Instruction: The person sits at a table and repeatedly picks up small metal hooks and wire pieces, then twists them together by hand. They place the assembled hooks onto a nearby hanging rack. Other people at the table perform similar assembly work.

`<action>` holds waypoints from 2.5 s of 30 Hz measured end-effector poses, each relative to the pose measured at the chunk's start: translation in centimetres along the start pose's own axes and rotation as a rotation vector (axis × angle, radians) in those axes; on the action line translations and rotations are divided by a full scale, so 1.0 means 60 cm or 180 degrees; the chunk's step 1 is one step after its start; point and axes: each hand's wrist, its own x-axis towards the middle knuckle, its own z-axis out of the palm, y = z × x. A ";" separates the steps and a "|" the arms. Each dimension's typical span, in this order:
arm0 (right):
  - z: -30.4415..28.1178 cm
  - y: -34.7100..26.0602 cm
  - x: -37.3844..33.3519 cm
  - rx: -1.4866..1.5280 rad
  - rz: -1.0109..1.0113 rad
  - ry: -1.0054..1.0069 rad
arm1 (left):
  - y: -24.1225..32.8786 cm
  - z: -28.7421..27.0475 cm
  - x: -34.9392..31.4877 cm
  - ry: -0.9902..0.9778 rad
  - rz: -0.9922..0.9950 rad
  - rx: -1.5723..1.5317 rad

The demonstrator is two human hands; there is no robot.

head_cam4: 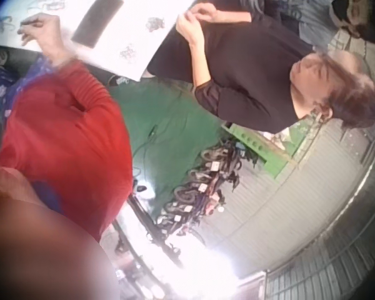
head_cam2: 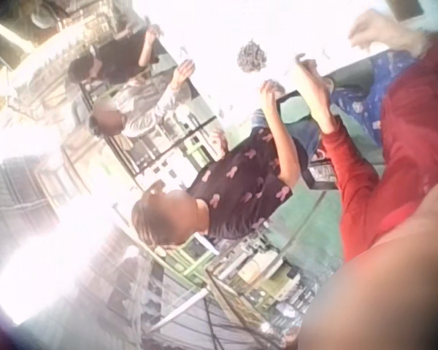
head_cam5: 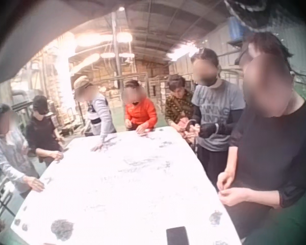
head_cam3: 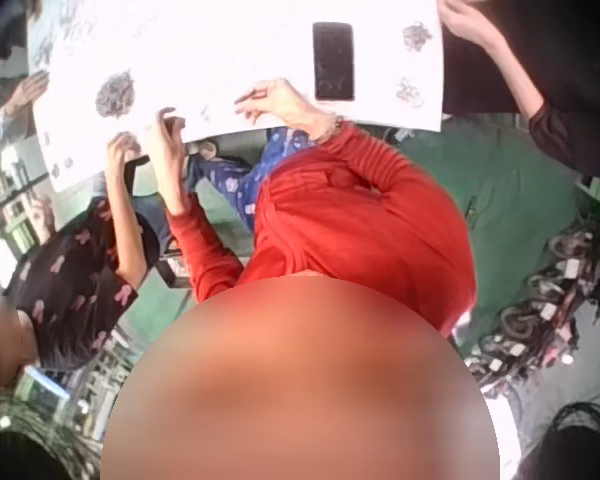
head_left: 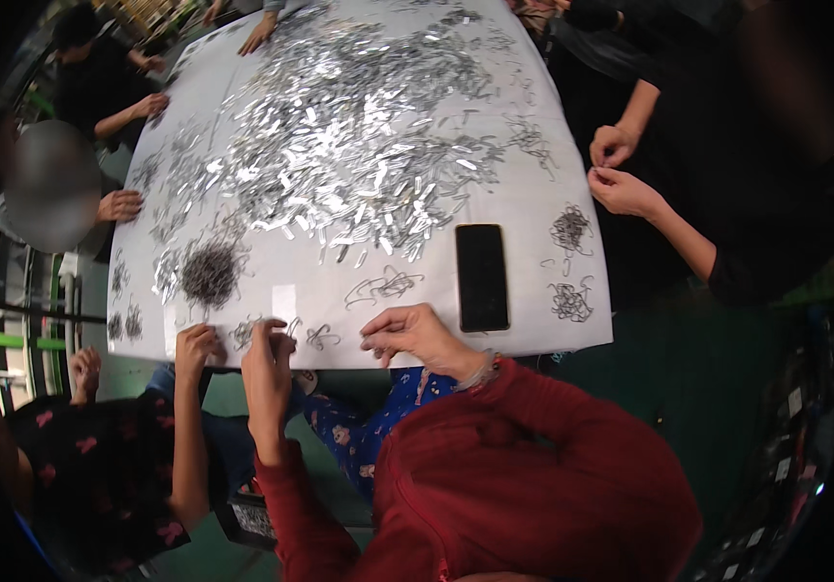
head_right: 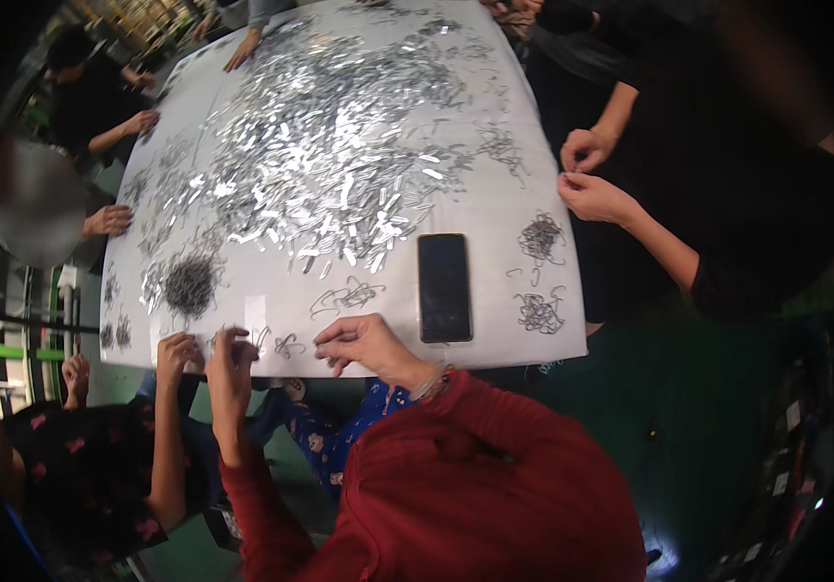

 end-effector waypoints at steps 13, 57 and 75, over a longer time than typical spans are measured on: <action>0.047 0.005 -0.002 -0.0428 -0.1011 0.0102 | 0.111 0.071 -0.050 0.0701 0.0371 -0.1671; -0.098 -0.118 -0.040 -0.5321 -0.1185 0.0735 | 0.111 0.071 -0.101 0.0804 0.1115 -0.1316; -0.173 -0.114 0.119 -0.6328 -0.2058 -0.1237 | 0.094 0.054 -0.122 0.1072 0.1358 -0.1138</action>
